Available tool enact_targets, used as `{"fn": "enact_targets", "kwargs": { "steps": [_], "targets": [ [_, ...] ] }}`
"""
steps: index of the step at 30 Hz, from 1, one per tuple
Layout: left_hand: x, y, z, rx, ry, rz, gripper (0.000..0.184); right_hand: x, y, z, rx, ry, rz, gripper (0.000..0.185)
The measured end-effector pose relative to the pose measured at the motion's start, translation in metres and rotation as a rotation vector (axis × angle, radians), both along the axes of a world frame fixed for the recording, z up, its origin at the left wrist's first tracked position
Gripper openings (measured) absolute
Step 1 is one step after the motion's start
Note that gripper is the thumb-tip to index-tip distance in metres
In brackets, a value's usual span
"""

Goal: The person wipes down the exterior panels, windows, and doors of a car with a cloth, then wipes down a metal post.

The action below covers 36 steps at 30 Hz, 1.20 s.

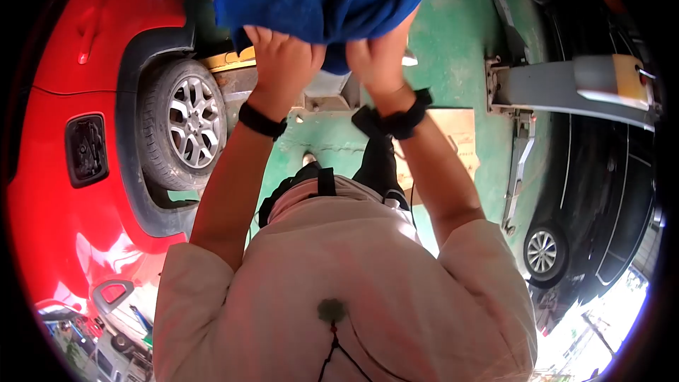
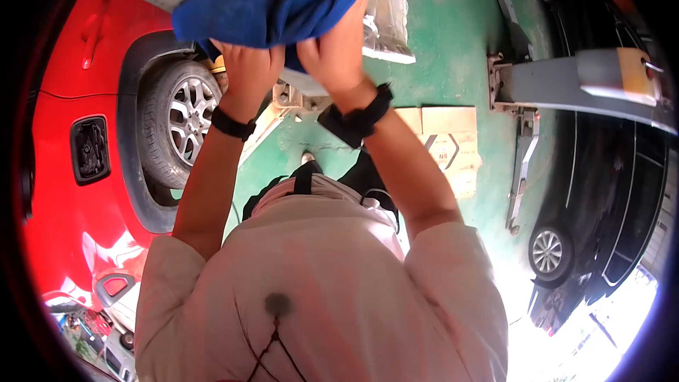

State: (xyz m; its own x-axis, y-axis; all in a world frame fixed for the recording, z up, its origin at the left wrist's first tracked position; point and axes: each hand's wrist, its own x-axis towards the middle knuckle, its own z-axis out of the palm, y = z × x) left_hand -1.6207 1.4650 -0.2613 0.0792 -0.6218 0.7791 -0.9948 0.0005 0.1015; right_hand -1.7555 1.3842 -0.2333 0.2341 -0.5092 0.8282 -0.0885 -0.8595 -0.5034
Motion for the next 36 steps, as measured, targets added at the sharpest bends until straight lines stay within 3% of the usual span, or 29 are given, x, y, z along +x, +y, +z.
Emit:
{"fn": "enact_targets", "kwargs": {
  "steps": [2,5,8,9,12,14,16,17,20,21,22,24,27,29,30,33,36],
  "targets": [
    [-0.010,0.010,-0.007,0.090,0.027,0.036,0.041,-0.007,0.010,-0.025,0.226,0.057,0.152,0.075],
    [-0.031,0.008,-0.020,0.203,0.176,0.046,0.034,-0.023,-0.008,-0.037,0.237,0.096,0.316,0.077],
    [-0.062,-0.011,-0.011,0.051,0.348,-0.050,0.029,-0.030,-0.037,-0.027,0.234,0.059,0.507,0.078],
    [-0.070,-0.016,-0.010,0.075,0.529,-0.086,0.029,-0.034,-0.048,-0.028,0.163,0.097,0.555,0.078],
    [-0.092,-0.032,0.019,0.016,0.352,0.060,0.031,-0.033,-0.064,-0.013,0.314,-0.015,0.799,0.080],
    [-0.102,-0.039,0.046,-0.026,0.283,0.181,0.026,-0.037,-0.083,0.002,0.124,0.154,0.808,0.082],
    [-0.110,-0.043,0.076,-0.054,0.484,0.185,0.026,-0.036,-0.103,0.020,-0.180,0.246,0.790,0.081],
    [-0.111,-0.045,0.085,-0.057,0.744,0.136,0.039,-0.030,-0.110,0.027,-0.272,0.259,0.813,0.081],
    [-0.096,-0.057,0.071,-0.191,0.572,0.189,0.060,-0.014,-0.118,0.038,-0.381,0.269,0.857,0.081],
    [-0.091,-0.054,0.064,-0.097,0.573,0.167,0.077,-0.011,-0.117,0.035,-0.376,0.277,0.863,0.081],
    [-0.091,-0.055,0.055,-0.088,0.769,0.079,0.079,-0.012,-0.119,0.029,-0.358,0.288,0.860,0.081],
    [-0.097,-0.055,0.058,-0.063,0.664,0.158,0.077,-0.019,-0.119,0.012,-0.313,0.313,0.853,0.081],
    [-0.093,-0.050,0.019,0.119,0.398,0.230,0.074,-0.031,-0.119,-0.018,-0.237,0.354,0.863,0.081],
    [-0.101,-0.054,0.022,0.025,0.620,0.168,0.065,-0.032,-0.125,-0.028,-0.216,0.362,0.873,0.081],
    [-0.101,-0.053,0.018,0.066,0.579,0.181,0.060,-0.031,-0.131,-0.027,-0.229,0.361,0.876,0.081],
    [-0.111,-0.043,0.034,0.119,0.378,0.298,0.040,-0.024,-0.146,-0.023,-0.277,0.363,0.902,0.081],
    [-0.116,-0.046,0.076,0.059,0.296,0.386,0.042,-0.006,-0.164,-0.015,-0.367,0.347,0.943,0.082]
  ]
}}
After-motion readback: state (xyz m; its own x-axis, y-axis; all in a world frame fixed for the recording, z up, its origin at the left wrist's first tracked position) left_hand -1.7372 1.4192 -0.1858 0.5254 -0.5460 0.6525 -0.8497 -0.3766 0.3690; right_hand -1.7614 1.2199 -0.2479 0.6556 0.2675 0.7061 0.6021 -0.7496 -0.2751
